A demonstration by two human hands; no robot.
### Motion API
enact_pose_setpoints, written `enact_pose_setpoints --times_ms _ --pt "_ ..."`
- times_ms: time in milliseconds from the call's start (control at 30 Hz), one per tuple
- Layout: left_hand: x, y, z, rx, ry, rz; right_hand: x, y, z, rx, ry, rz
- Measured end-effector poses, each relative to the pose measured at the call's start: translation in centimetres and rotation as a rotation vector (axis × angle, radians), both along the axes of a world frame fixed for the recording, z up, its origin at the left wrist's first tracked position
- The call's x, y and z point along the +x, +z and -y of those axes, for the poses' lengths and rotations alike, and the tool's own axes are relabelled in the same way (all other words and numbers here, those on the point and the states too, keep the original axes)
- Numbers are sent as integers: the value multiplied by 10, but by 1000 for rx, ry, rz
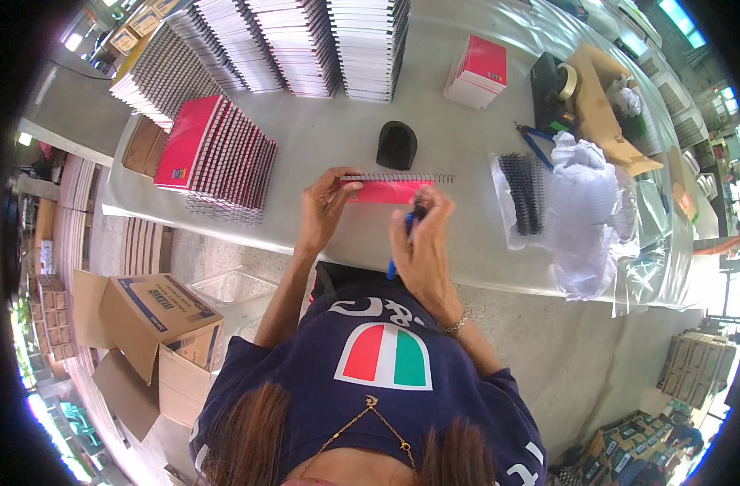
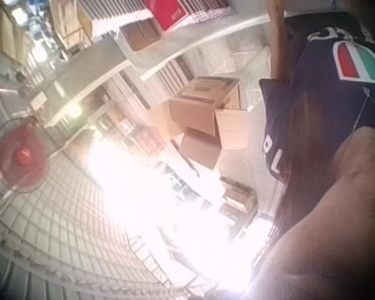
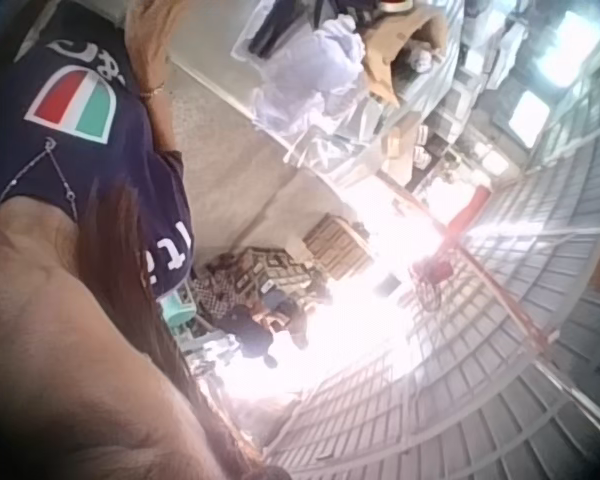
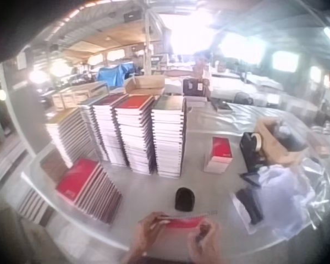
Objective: The person assembles spiral-bound notebooks by inserting a metal coil into the punched holes of a pink cover and pages. They use pliers to secure the coil ends and place the finished notebooks into a stack.
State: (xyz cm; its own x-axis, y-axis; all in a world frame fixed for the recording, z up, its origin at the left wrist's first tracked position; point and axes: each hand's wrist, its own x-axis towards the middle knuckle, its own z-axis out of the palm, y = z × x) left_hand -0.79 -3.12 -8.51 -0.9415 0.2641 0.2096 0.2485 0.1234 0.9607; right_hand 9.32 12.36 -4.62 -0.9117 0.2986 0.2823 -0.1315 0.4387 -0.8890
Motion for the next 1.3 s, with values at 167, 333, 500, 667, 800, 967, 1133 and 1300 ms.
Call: enact_pose_setpoints --times_ms 167,333,500,667,800,967,1133,1300 --pt "14 9 2 -54 99 -136 -11 3 19 34 196 -25" --pt "26 20 5 -214 188 -327 -15 6 25 95 215 -71" --pt "31 17 5 -287 217 -448 -14 10 31 66 154 -118" --pt "33 16 7 -336 226 -493 -12 11 28 73 153 -84" --pt "32 13 8 -337 222 -501 -10 12 28 65 150 -39" --pt "33 14 9 -358 203 -483 -9 14 28 53 142 -18" --pt "34 15 9 -369 191 -497 -8 16 26 57 154 0" --pt "33 15 9 -371 182 -533 -10 23 18 -39 248 67"
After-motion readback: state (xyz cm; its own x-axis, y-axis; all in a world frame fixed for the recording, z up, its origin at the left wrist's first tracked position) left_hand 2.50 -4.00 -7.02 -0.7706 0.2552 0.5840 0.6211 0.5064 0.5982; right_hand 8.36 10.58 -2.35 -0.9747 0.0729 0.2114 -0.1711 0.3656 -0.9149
